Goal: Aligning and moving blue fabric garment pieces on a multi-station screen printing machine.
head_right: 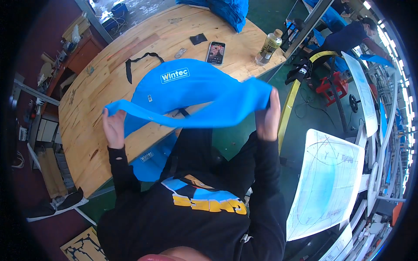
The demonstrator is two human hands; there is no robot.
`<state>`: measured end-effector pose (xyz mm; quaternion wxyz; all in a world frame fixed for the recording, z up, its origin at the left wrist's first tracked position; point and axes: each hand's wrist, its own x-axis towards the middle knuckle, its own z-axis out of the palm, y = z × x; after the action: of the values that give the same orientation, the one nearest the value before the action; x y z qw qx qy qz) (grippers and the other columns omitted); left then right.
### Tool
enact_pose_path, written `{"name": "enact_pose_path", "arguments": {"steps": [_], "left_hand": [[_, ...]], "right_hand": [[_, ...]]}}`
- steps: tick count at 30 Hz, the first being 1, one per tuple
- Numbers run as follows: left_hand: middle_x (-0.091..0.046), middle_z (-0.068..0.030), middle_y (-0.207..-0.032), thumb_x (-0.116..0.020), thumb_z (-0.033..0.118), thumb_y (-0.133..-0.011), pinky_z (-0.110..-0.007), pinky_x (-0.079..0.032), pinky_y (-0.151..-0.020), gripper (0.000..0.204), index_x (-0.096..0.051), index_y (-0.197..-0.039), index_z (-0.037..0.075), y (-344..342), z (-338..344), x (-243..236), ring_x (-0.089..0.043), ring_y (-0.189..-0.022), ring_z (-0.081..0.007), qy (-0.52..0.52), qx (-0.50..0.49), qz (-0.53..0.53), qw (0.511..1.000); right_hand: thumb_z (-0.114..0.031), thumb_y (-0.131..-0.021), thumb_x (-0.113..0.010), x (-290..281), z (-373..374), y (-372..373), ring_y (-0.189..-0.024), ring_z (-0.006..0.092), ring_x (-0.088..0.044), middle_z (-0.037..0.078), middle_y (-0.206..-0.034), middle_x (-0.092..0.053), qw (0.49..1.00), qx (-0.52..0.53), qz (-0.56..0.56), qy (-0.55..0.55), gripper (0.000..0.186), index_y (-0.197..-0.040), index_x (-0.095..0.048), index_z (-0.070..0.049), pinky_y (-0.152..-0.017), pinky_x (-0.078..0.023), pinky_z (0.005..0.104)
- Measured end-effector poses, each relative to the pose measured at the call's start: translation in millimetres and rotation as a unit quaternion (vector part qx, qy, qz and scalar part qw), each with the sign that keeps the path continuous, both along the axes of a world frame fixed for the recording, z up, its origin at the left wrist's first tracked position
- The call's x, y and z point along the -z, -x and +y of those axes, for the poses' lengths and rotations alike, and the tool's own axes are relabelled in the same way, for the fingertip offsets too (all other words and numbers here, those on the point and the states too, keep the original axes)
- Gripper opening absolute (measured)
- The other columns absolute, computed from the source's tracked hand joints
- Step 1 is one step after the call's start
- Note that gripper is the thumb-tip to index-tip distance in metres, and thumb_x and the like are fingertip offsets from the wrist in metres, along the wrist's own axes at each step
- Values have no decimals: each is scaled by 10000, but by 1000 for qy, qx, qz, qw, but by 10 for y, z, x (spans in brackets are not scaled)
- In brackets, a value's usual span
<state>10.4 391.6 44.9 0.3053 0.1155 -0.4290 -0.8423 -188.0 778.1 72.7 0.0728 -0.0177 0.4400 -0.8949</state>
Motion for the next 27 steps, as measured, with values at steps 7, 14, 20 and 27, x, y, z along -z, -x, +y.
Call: {"name": "enact_pose_path", "arguments": {"steps": [7, 14, 20, 27], "left_hand": [[-614, -91, -1024, -476, 325, -961, -396, -391, -978, 300, -562, -1008, 41, 35, -568, -71, -550, -1025, -206, 100, -147, 49, 983], [-606, -110, -975, -497, 358, -952, -385, -450, -929, 364, -549, -1010, 3, -137, -573, 915, -590, -979, -219, 67, -61, -131, 987], [-610, -189, -993, -460, 365, -970, -349, -538, -817, 457, -514, -1051, -81, -245, -488, 1194, -649, -960, -286, 86, -83, -275, 954], [-598, -203, -1059, -441, 344, -978, -373, -516, -890, 446, -497, -1097, -82, -136, -579, 1041, -614, -1022, -284, 21, -65, -228, 971]], "right_hand": [[-288, -1004, -402, -19, -597, 680, -937, 161, -599, 43, -1024, -618, 996, 14, 85, 35, 268, -1063, -545, -69, -824, -479, 336], [-318, -999, -422, 1137, -683, 1036, -849, 161, -604, 36, -964, -582, 988, 24, 0, -150, 236, -1033, -504, -99, -707, -538, 356], [-256, -1003, -402, 1444, -580, 963, -886, 184, -572, 60, -964, -521, 970, -32, -62, -234, 175, -1010, -440, -86, -702, -575, 410], [-266, -998, -434, 1193, -678, 1108, -848, 151, -579, 21, -944, -539, 968, -41, -59, -242, 155, -984, -474, -117, -694, -542, 388]]}}
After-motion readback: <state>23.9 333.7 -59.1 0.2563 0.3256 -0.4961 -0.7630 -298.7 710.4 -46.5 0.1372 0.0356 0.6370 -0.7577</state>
